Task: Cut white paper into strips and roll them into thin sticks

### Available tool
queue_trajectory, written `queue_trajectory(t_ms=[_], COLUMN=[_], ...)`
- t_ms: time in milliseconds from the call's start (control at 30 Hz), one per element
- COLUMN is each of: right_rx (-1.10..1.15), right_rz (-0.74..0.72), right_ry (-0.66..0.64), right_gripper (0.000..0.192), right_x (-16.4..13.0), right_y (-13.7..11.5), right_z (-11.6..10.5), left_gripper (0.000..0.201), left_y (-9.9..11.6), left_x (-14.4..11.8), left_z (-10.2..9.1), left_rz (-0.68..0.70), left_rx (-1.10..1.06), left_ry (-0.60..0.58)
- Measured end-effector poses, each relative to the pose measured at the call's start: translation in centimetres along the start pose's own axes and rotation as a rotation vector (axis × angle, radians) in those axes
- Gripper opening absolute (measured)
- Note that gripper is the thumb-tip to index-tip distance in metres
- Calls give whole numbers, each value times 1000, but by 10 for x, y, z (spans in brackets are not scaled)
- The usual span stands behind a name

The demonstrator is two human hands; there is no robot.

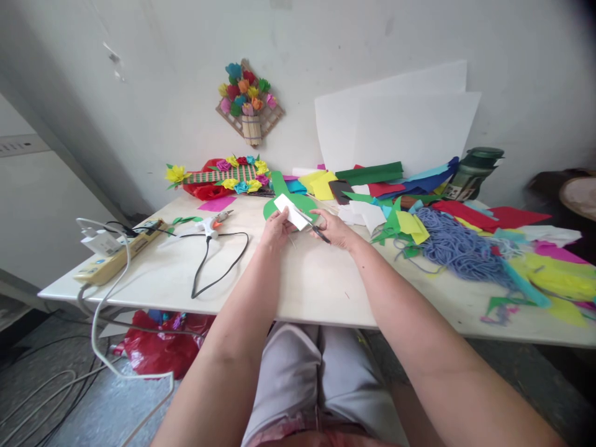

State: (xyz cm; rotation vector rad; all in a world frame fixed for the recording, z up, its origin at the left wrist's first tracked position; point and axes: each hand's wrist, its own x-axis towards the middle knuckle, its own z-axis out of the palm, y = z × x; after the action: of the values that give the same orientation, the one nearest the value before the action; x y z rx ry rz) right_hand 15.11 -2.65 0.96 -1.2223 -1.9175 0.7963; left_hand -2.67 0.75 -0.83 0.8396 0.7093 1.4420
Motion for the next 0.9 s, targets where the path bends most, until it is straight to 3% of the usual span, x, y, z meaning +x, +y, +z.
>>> queue_trajectory(t_ms=[500,900], right_rx=[-27,47], right_rz=[-10,4], right_ry=[26,-14], right_gripper=[62,69], right_x=[-2,-2], right_y=[-7,-6], right_z=[4,3], left_gripper=[14,14], left_y=[0,1], left_x=[2,0], left_z=[-1,0], left_rz=[3,-11], left_rx=[-8,-7], left_ry=[34,44])
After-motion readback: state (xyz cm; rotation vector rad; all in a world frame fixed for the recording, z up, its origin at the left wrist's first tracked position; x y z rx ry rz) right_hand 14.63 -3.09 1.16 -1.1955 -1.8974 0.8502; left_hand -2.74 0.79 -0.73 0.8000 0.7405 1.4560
